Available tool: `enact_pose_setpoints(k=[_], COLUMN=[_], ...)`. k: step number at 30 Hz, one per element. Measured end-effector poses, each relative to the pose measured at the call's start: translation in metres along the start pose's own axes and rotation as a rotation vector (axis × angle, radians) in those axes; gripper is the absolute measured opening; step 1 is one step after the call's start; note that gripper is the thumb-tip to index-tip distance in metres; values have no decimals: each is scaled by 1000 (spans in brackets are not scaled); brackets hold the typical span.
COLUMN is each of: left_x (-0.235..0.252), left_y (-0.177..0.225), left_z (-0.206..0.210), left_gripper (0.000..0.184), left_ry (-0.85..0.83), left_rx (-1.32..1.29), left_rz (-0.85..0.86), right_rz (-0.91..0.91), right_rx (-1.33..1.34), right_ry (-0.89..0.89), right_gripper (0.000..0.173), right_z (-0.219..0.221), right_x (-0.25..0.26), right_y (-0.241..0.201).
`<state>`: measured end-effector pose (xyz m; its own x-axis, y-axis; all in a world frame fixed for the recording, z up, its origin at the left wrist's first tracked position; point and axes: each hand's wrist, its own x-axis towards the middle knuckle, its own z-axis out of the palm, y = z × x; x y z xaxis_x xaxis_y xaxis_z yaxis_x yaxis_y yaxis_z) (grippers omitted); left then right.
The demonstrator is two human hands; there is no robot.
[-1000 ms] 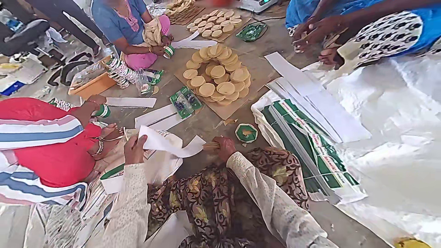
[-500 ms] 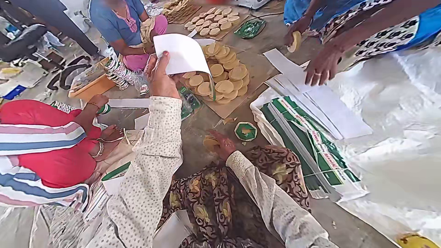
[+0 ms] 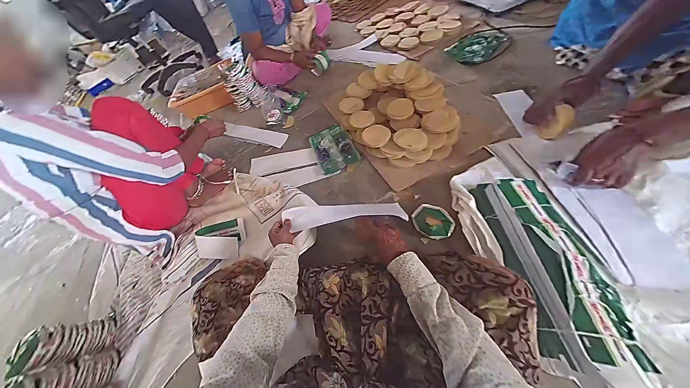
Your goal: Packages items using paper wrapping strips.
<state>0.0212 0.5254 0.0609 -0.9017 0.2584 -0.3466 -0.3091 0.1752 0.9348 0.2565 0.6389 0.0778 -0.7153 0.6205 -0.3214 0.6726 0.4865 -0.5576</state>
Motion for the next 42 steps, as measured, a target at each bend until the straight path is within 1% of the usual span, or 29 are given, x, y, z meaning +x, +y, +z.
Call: enact_pose_setpoints(k=[1, 3, 5, 6, 8, 10, 12, 14, 17, 21, 22, 24, 28, 29, 30, 31, 32, 33, 35, 37, 40, 42], left_x=[1, 4, 6, 5, 4, 2, 2, 6, 8, 6, 5, 5, 11, 13, 13, 14, 13, 12, 10, 10, 13, 15], left_y=[-3, -8, -9, -7, -5, -7, -11, -17, -21, -21, -20, -18, -10, -10, -10, -10, -9, -8, -7, -7, -12, -12], left_z=[-7, -19, -26, -28, -29, -29, -30, -31, -33, -34, -35, -35, -38, -40, -42, -44, -44, -44, -44, -44, -46, -46], left_gripper=[26, 27, 26, 26, 25, 25, 25, 24, 22, 20, 20, 19, 22, 21, 19, 19, 18, 18, 18, 17, 17, 18], left_ry=[25, 68, 79, 66, 37, 8, 2, 7, 18, 8, 1, -1, -33, -37, -40, -44, -48, -50, -63, -62, -58, -66], left_rx=[13, 58, 86, 93, 98, 75, 54, 44, 34, -1, -4, -9, 25, 38, 51, 55, 57, 60, 63, 46, 41, 62], left_rz=[1, 24, 37, 29, 15, 6, 2, 11, 7, 0, -3, -8, -68, -71, -74, -81, -92, -98, -104, -94, -88, -98], right_rz=[-20, -56, -78, -73, -8, 70, 101, 83, 5, -27, -37, -71, -240, -229, -164, -65, -1, -6, -112, -274, -376, -382], right_rx=[-8, -5, 4, 8, 14, 22, 25, 13, -31, -126, -133, -99, 110, 123, 87, 36, -11, -44, -46, 38, 151, 170], right_ry=[26, 78, 157, 185, 171, 137, 120, 135, 180, 89, 99, 164, 443, 453, 380, 234, 129, 118, 220, 357, 338, 246], right_gripper=[60, 61, 55, 51, 48, 50, 52, 54, 58, 71, 72, 67, 41, 37, 37, 42, 44, 43, 35, 29, 28, 32], right_z=[2, 5, 9, 9, 6, 0, -3, 1, 15, 25, 25, 25, 30, 29, 24, 16, 10, 8, 11, 14, 14, 19], right_x=[-1, -3, -6, -6, -7, -9, -11, -12, -13, -14, -15, -16, -16, -15, -17, -17, -15, -13, -8, 4, 30, 52], right_y=[1, 0, -2, -3, -5, -9, -11, -11, -4, -4, -5, -3, 4, 3, 0, -4, -7, -7, -6, -12, -40, -61])
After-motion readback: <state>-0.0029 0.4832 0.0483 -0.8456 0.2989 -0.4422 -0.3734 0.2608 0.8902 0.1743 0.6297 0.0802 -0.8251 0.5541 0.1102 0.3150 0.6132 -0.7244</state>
